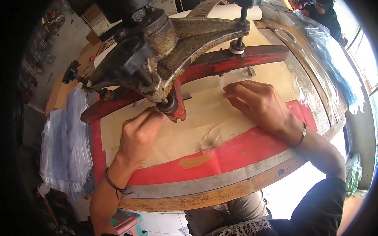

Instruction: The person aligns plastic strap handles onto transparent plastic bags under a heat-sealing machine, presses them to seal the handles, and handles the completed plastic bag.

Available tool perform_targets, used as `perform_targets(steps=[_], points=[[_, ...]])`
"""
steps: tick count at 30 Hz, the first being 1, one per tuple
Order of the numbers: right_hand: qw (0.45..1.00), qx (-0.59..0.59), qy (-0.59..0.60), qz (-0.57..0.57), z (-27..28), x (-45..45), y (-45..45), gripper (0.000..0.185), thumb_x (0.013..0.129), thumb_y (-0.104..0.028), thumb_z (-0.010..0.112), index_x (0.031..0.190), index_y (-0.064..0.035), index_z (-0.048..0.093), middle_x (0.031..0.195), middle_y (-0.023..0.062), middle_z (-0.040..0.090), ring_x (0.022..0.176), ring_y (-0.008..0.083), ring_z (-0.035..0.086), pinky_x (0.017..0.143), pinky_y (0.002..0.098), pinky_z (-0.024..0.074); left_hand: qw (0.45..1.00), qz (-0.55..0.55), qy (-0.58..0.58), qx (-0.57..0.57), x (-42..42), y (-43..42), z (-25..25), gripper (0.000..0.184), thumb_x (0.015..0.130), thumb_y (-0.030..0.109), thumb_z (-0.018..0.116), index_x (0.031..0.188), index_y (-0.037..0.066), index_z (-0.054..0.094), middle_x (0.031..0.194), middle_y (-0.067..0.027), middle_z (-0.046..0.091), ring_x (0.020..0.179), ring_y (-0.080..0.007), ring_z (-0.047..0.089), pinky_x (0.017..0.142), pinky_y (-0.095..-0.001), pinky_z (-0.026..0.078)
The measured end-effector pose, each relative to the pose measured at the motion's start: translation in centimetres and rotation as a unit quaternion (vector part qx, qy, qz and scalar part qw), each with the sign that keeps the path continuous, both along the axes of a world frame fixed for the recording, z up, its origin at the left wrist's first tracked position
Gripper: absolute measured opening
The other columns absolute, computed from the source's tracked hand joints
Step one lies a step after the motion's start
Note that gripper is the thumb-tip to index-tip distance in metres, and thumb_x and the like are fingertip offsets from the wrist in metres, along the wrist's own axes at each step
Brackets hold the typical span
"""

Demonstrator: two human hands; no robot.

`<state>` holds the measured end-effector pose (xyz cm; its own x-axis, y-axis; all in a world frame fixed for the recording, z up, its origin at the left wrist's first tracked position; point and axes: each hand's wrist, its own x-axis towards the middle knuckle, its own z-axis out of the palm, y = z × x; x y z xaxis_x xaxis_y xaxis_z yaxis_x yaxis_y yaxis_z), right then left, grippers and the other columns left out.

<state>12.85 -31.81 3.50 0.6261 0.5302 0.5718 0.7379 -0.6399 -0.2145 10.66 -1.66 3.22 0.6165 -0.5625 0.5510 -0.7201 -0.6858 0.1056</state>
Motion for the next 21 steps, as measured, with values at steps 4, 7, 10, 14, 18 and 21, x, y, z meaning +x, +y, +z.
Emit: perform_targets(steps=[4,7,10,14,18,21], points=[[1.000,-0.003,-0.010,0.001,-0.08,0.07,0.09,0.018,0.078,-0.002,0.073,0.094,-0.0057,0.066,0.095,0.0070,0.070,0.078,0.0267,0.068,0.068,0.0357,0.0572,1.000,-0.003,0.005,-0.005,0.03,0.01,-0.10,0.018,0.078,-0.003,0.064,0.095,0.000,0.067,0.105,-0.0136,0.069,0.093,-0.0258,0.070,0.073,-0.0319,0.061],[1.000,-0.007,-0.011,-0.002,-0.11,0.05,0.07,0.018,0.077,-0.002,0.073,0.094,-0.0060,0.066,0.094,0.0066,0.070,0.078,0.0262,0.069,0.068,0.0351,0.0574,1.000,-0.002,0.006,-0.003,0.08,0.02,-0.16,0.019,0.078,-0.002,0.063,0.096,0.001,0.066,0.106,-0.0131,0.069,0.094,-0.0255,0.070,0.073,-0.0322,0.061],[1.000,-0.005,-0.022,0.000,-0.10,0.13,0.18,0.018,0.077,0.000,0.073,0.093,-0.0062,0.067,0.093,0.0064,0.070,0.078,0.0257,0.069,0.068,0.0345,0.0577,1.000,-0.003,0.004,0.000,0.20,0.08,-0.34,0.021,0.076,-0.003,0.063,0.097,0.002,0.065,0.108,-0.0130,0.069,0.094,-0.0249,0.070,0.072,-0.0324,0.061],[1.000,-0.004,-0.015,-0.006,-0.17,0.13,0.17,0.018,0.075,0.002,0.072,0.091,-0.0052,0.067,0.095,0.0074,0.071,0.081,0.0253,0.070,0.069,0.0336,0.0582,1.000,0.002,-0.012,0.008,0.16,0.06,-0.39,0.025,0.073,-0.004,0.064,0.098,0.002,0.064,0.107,-0.0135,0.069,0.095,-0.0244,0.070,0.072,-0.0324,0.061],[1.000,-0.011,-0.001,-0.011,0.04,0.03,0.02,0.018,0.074,0.005,0.072,0.089,-0.0030,0.068,0.097,0.0099,0.072,0.086,0.0255,0.071,0.072,0.0330,0.0588,1.000,-0.002,-0.019,0.005,0.29,0.06,-0.33,0.027,0.072,-0.005,0.064,0.098,0.001,0.064,0.107,-0.0140,0.069,0.097,-0.0250,0.070,0.073,-0.0319,0.061],[1.000,-0.005,-0.014,-0.003,-0.10,0.15,0.02,0.019,0.076,0.002,0.072,0.092,-0.0044,0.067,0.095,0.0079,0.070,0.081,0.0254,0.070,0.069,0.0336,0.0581,1.000,-0.002,-0.013,0.002,0.20,0.08,-0.36,0.028,0.072,-0.005,0.064,0.100,0.001,0.064,0.107,-0.0141,0.069,0.097,-0.0256,0.070,0.073,-0.0318,0.061]])
